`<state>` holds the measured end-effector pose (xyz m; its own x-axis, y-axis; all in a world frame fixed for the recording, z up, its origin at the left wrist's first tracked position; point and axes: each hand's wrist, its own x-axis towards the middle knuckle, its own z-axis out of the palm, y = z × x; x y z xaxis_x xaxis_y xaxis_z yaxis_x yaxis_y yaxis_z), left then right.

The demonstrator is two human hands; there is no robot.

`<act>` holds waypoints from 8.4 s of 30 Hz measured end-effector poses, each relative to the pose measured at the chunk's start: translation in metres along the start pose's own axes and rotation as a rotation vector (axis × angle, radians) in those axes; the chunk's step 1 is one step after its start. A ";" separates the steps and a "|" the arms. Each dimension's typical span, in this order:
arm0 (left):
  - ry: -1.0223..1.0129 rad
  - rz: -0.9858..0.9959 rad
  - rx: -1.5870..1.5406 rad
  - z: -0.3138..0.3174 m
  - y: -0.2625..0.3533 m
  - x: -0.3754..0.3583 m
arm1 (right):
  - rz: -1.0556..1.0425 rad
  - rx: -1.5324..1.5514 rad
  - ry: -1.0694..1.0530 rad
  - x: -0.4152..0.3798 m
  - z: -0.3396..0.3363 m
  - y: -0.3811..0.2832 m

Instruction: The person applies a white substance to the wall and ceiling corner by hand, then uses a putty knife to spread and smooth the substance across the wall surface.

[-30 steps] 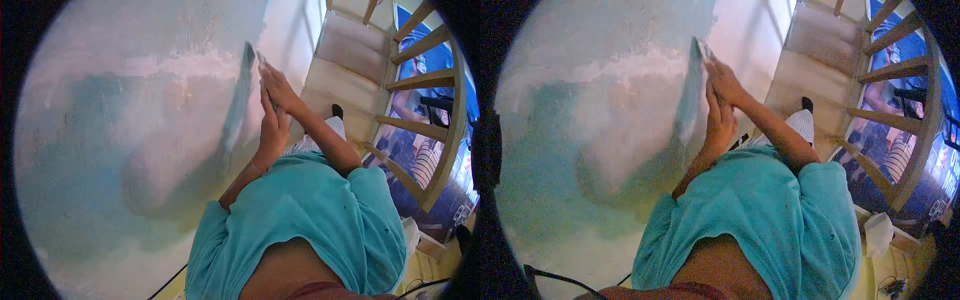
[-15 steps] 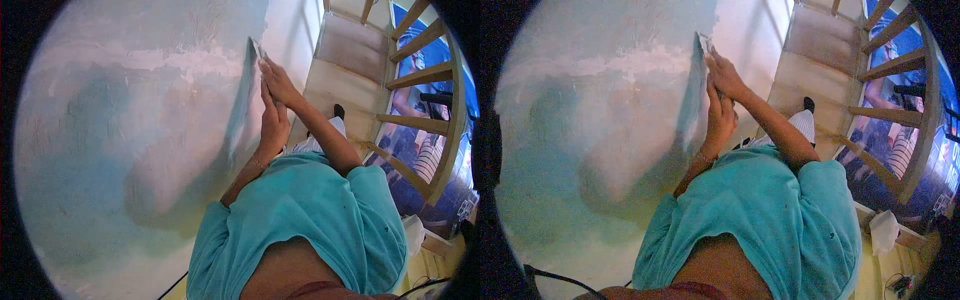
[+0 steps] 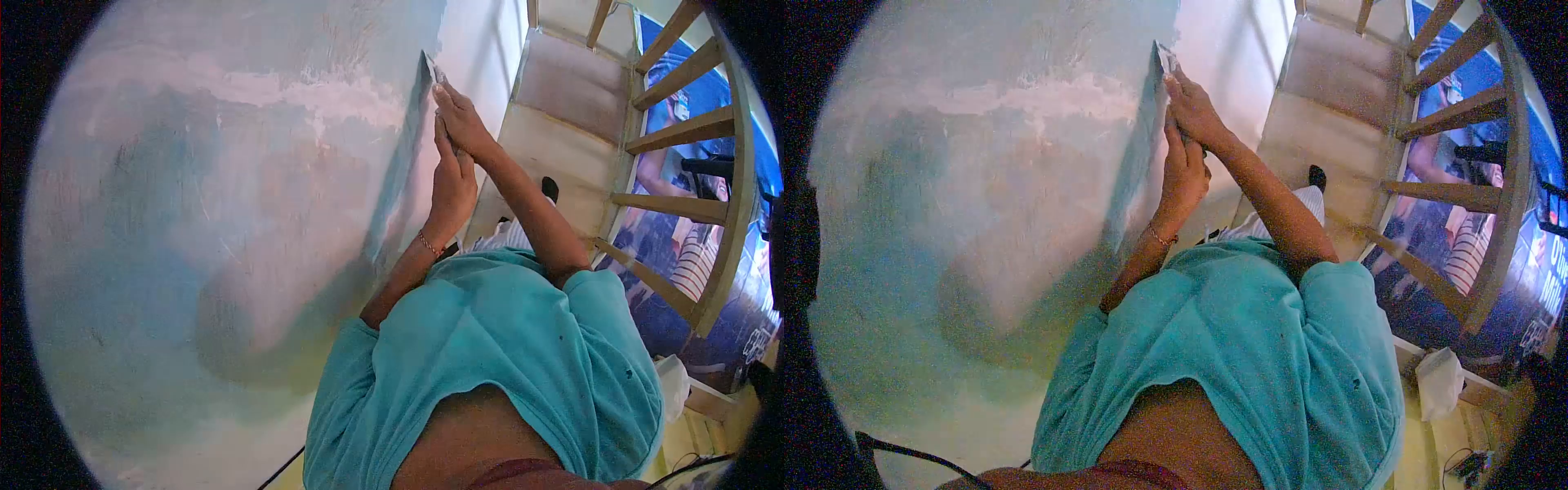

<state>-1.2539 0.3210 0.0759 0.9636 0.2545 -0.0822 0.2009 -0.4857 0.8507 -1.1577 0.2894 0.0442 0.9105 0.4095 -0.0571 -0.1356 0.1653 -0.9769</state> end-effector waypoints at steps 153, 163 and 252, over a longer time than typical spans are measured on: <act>-0.149 -0.036 -0.243 0.010 -0.036 -0.031 | -0.052 -0.297 -0.034 -0.020 0.005 0.046; -0.235 -0.258 -0.178 -0.001 0.000 -0.041 | -0.058 -0.335 0.052 -0.028 0.010 0.053; -0.110 0.035 0.058 -0.005 -0.032 -0.066 | 0.100 -0.135 -0.035 -0.079 0.018 0.017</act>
<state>-1.3251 0.3235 0.0562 0.9830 0.1447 -0.1128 0.1741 -0.5414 0.8226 -1.2389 0.2762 0.0358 0.8805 0.4497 -0.1502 -0.1689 0.0015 -0.9856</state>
